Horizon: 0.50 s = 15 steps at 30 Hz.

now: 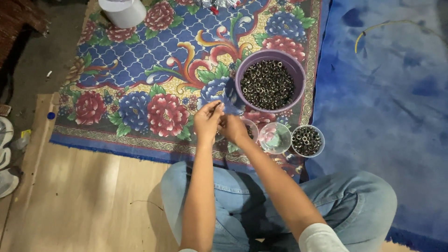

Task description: The person sits on a patterned rug and sorts small metal rings from a large purple bowl into three smaller clear bowls. They pick up rings by hand, separate them, and place them into the smaller bowls, repeating this process throughout the clip.

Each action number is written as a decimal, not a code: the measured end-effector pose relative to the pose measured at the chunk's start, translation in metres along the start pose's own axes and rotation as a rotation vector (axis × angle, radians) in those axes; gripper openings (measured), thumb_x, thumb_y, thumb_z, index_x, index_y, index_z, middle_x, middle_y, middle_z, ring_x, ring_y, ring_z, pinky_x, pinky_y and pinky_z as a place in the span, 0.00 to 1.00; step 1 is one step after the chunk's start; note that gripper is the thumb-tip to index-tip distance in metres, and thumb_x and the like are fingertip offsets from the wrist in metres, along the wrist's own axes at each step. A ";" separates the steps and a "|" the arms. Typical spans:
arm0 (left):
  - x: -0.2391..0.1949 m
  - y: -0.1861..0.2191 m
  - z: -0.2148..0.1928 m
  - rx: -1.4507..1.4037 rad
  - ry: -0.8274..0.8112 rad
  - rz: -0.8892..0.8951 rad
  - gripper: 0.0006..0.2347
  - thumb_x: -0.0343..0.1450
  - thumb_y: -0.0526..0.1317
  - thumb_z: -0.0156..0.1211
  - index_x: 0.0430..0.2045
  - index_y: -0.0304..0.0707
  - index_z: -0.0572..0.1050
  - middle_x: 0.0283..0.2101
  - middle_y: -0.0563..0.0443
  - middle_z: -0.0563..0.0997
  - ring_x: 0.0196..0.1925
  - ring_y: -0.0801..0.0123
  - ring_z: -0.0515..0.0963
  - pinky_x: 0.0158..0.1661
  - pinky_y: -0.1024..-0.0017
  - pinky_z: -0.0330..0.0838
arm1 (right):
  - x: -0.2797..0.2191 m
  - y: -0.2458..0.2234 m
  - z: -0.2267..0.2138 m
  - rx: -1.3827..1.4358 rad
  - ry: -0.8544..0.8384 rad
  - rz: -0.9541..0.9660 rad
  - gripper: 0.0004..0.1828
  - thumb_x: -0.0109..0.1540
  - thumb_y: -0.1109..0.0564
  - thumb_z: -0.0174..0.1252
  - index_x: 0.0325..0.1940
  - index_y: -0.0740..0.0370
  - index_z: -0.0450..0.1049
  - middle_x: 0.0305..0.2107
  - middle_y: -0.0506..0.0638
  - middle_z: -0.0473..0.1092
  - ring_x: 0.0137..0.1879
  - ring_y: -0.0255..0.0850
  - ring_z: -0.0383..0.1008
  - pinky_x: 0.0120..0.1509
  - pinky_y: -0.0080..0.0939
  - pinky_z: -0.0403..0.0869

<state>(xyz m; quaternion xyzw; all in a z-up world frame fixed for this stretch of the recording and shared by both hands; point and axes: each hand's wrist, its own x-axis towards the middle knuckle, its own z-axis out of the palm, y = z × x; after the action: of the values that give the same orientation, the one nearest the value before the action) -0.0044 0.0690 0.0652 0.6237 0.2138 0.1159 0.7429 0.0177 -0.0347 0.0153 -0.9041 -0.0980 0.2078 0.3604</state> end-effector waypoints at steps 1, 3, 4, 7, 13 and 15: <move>-0.001 0.000 -0.001 -0.001 -0.001 -0.002 0.11 0.69 0.38 0.72 0.43 0.34 0.83 0.35 0.43 0.85 0.33 0.68 0.85 0.32 0.74 0.81 | -0.011 -0.011 -0.012 -0.001 0.000 0.002 0.16 0.57 0.51 0.66 0.48 0.57 0.81 0.38 0.53 0.81 0.51 0.51 0.81 0.55 0.54 0.77; -0.002 0.001 -0.003 -0.010 -0.040 -0.029 0.12 0.70 0.38 0.71 0.44 0.32 0.82 0.36 0.43 0.85 0.33 0.68 0.86 0.27 0.74 0.82 | -0.033 -0.034 -0.037 0.114 0.007 -0.025 0.15 0.59 0.54 0.63 0.47 0.62 0.81 0.40 0.58 0.80 0.52 0.58 0.80 0.56 0.57 0.76; -0.004 0.002 -0.002 -0.011 -0.040 -0.031 0.12 0.70 0.38 0.71 0.44 0.32 0.82 0.36 0.43 0.85 0.33 0.68 0.86 0.27 0.74 0.82 | -0.032 -0.022 -0.040 0.113 0.006 -0.023 0.15 0.59 0.54 0.63 0.47 0.62 0.81 0.40 0.58 0.80 0.52 0.58 0.80 0.56 0.57 0.76; -0.012 0.008 0.000 0.015 -0.133 -0.033 0.13 0.68 0.39 0.73 0.43 0.33 0.83 0.37 0.42 0.85 0.32 0.69 0.86 0.33 0.75 0.82 | -0.038 0.005 -0.054 0.206 0.096 -0.120 0.14 0.62 0.52 0.61 0.48 0.61 0.80 0.39 0.59 0.80 0.51 0.60 0.79 0.56 0.56 0.76; -0.033 0.011 0.009 0.056 -0.380 -0.019 0.11 0.68 0.33 0.70 0.44 0.35 0.83 0.36 0.43 0.85 0.32 0.68 0.86 0.36 0.73 0.81 | -0.093 0.010 -0.111 0.301 0.327 -0.235 0.14 0.59 0.63 0.65 0.47 0.52 0.82 0.33 0.51 0.80 0.42 0.47 0.81 0.45 0.42 0.77; -0.039 0.017 0.016 0.106 -0.492 0.008 0.13 0.66 0.30 0.71 0.44 0.33 0.83 0.34 0.43 0.85 0.32 0.67 0.85 0.39 0.72 0.80 | -0.108 -0.003 -0.134 0.343 0.328 -0.296 0.16 0.57 0.65 0.67 0.48 0.51 0.83 0.33 0.52 0.80 0.38 0.44 0.81 0.41 0.38 0.77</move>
<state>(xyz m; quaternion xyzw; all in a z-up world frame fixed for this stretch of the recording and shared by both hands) -0.0295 0.0410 0.0910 0.6719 0.0299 -0.0476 0.7385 -0.0195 -0.1501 0.1377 -0.8271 -0.1328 0.0171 0.5458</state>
